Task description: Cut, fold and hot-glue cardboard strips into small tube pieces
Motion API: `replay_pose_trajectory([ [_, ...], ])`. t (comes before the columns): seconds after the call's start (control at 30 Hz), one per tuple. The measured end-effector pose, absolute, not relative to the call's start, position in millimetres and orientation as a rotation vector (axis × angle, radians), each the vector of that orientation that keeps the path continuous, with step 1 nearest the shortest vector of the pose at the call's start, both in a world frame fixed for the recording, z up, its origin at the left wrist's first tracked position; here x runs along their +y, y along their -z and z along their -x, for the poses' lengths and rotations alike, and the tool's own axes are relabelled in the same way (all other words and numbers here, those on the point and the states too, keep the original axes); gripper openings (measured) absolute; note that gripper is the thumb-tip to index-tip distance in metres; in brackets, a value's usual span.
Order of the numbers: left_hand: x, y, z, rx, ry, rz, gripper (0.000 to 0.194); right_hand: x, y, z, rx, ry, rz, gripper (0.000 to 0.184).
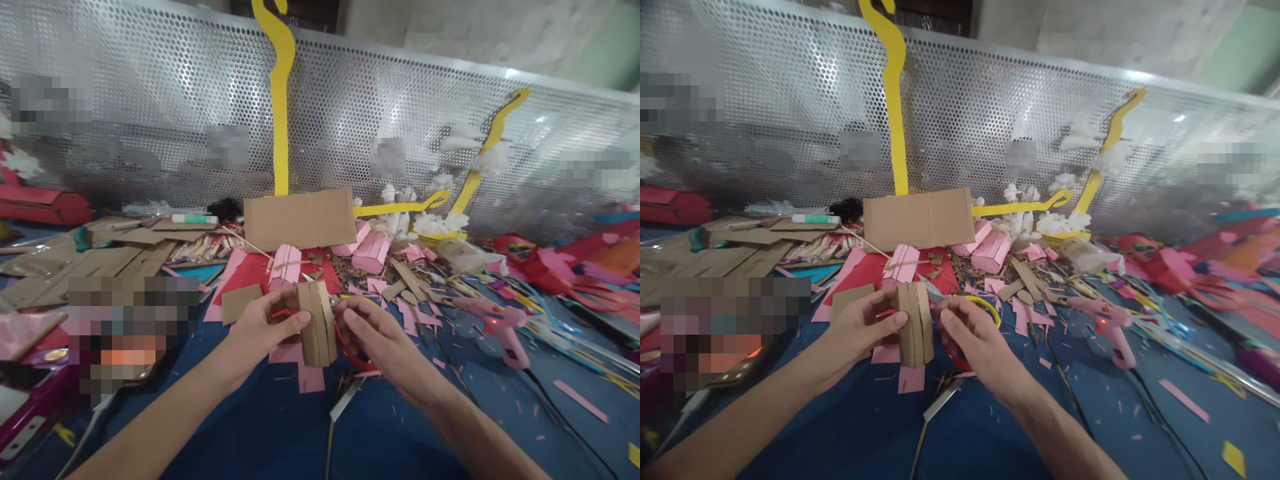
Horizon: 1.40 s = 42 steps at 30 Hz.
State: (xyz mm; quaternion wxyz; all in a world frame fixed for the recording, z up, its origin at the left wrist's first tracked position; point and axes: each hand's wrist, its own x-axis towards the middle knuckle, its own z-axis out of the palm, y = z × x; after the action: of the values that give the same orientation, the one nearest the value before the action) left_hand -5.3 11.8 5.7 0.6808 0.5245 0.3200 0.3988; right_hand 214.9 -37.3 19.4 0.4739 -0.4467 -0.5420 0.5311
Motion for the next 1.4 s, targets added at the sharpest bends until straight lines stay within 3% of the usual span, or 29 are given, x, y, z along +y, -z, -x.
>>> replay_pose_trajectory([
  [0.17, 11.9, -7.5, 5.2, 0.818, -0.947, -1.145, 0.052, -66.2, -26.3, -257.6, -1.606, -0.696, 1.459, 0.051],
  [0.37, 12.1, -13.2, 3.0, 0.879, -1.019, -1.084, 0.055, -125.3, 15.4, -378.3, -1.323, -0.036, 1.958, 0.037],
  [0.47, 13.2, -13.2, 2.4, 0.894, -1.053, -1.061, 0.054, -127.0, 25.9, -439.8, -1.078, 0.247, 2.185, 0.054],
  [0.53, 14.1, -12.4, 2.3, 0.893, -1.063, -1.055, 0.054, -115.0, 23.8, -465.7, -1.116, 0.26, 2.273, 0.064],
  [0.7, 18.4, -7.6, 3.4, 0.9, -1.027, -1.039, 0.056, -84.2, 9.4, -477.2, -1.376, 0.142, 2.268, 0.048],
  [0.97, 22.9, -1.0, 5.7, 0.89, -1.054, -1.058, 0.053, -92.6, -14.3, -462.2, -1.228, 0.204, 2.347, 0.043],
  [1.27, 24.8, -1.2, 5.4, 0.865, -1.115, -1.032, 0.052, -69.9, -24.2, -437.2, -1.481, 0.206, 2.412, 0.03],
  [1.4, 20.8, -4.7, 5.0, 0.869, -1.113, -1.034, 0.051, -74.8, -20.2, -437.3, -1.525, 0.226, 2.442, 0.034],
])
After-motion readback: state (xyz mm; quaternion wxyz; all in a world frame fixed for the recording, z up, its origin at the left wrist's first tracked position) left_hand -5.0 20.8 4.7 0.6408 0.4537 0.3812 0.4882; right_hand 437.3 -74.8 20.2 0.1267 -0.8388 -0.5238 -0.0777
